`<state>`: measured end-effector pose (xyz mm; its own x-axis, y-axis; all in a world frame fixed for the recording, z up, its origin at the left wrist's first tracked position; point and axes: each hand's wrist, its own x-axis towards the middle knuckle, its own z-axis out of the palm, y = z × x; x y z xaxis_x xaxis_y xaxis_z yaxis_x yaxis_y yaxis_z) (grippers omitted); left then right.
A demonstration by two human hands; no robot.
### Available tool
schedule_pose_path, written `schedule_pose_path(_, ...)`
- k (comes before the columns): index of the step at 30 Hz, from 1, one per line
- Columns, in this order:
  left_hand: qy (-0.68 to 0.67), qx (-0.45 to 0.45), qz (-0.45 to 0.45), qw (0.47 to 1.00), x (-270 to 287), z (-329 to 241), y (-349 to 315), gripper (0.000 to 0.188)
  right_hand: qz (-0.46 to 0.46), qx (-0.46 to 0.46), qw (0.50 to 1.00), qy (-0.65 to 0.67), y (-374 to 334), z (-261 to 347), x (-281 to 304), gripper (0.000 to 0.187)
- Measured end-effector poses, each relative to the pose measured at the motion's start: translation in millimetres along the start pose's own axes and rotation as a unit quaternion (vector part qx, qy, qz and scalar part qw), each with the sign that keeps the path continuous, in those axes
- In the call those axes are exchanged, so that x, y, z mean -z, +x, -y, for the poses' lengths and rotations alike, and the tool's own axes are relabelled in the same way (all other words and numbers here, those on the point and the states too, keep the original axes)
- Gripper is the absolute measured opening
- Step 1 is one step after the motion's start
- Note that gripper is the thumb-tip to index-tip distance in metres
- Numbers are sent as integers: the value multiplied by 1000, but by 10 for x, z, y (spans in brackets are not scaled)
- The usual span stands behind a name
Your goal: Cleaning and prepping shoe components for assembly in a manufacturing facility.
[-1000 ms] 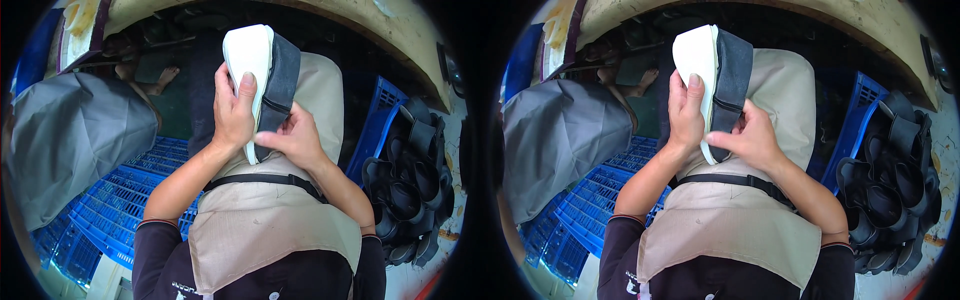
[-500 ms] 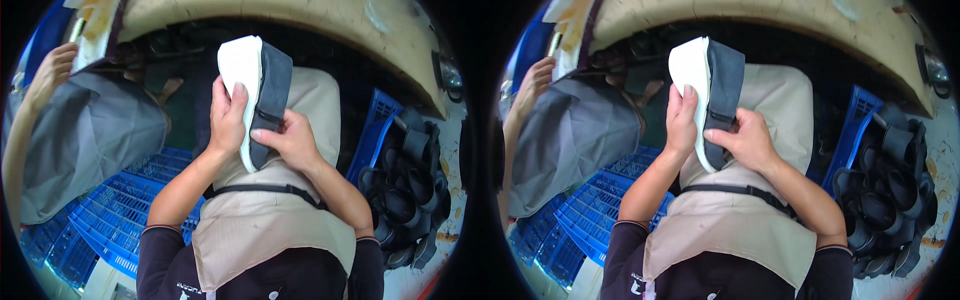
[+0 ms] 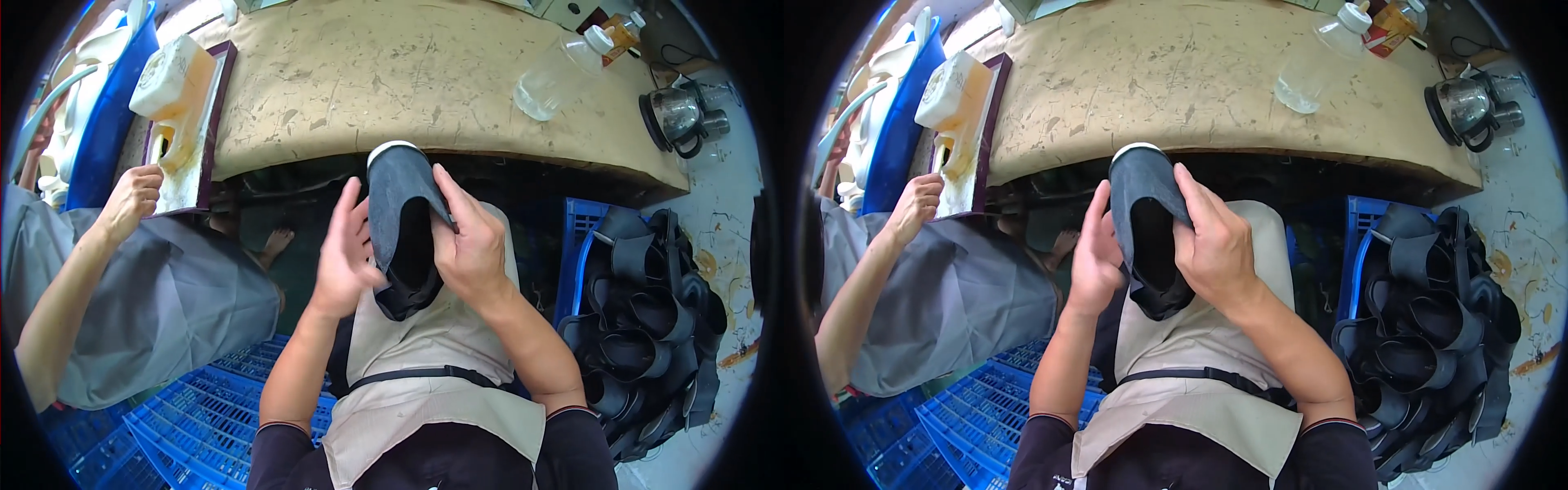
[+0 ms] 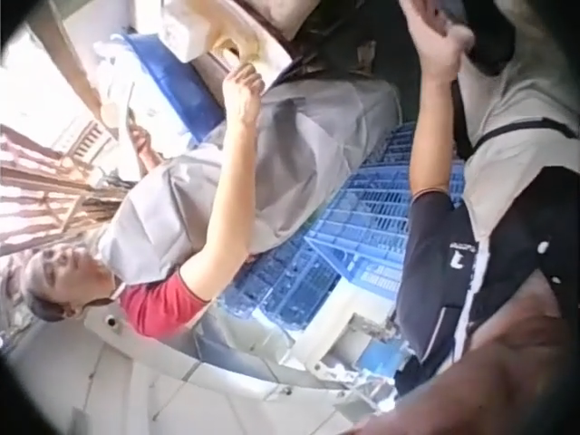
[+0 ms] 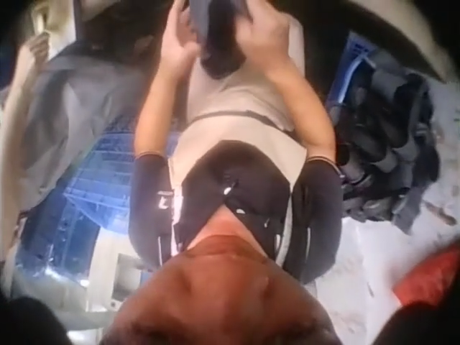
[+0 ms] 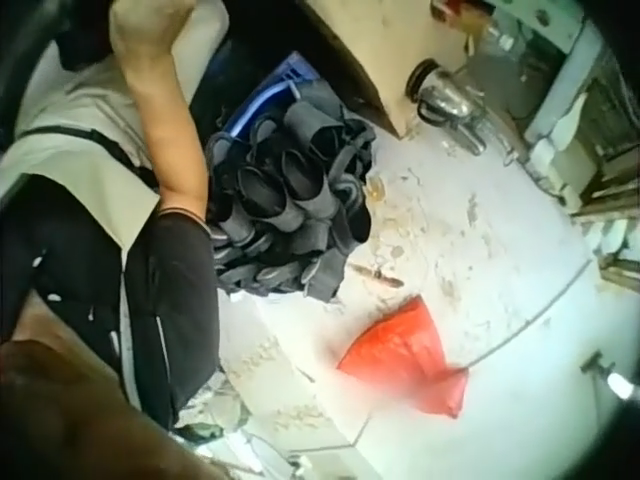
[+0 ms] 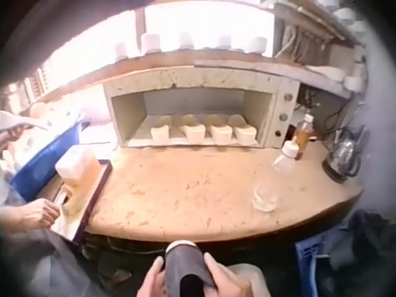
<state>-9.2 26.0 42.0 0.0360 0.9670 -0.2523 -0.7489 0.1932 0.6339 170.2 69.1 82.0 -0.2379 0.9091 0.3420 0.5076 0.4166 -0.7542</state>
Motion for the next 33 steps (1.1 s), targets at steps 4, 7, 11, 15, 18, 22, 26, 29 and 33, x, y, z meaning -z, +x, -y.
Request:
schedule_pose_path(4,474,-168,17,864,-363,-85,-32,74,-4,11,1000,-20,-19,98,91,62)
schedule_pose_path(7,401,-98,0,911,-497,-176,51,79,14,25,999,-13,40,152,260,64)
schedule_pose_path(11,382,-117,-38,916,-650,-115,41,75,59,20,998,15,105,198,456,61)
schedule_pose_path(15,388,-136,-60,910,-512,-143,8,75,29,120,992,-17,292,191,828,61)
schedule_pose_path(18,354,-141,-48,923,-378,-344,-115,77,-184,10,983,25,640,137,1156,75)
schedule_pose_path(22,325,-136,-5,936,-391,-655,-313,77,-255,-43,966,18,1297,-382,1503,81)
schedule_pose_path(26,349,-139,-6,927,-433,-866,-526,76,-172,-70,982,37,1530,-570,1525,77)
schedule_pose_path(29,399,-138,-34,906,-370,-967,-633,74,-88,-56,992,77,1534,-582,1458,75)
schedule_pose_path(33,440,-113,-57,889,-253,-1050,-662,72,-40,4,999,-1,1565,-446,1437,72)
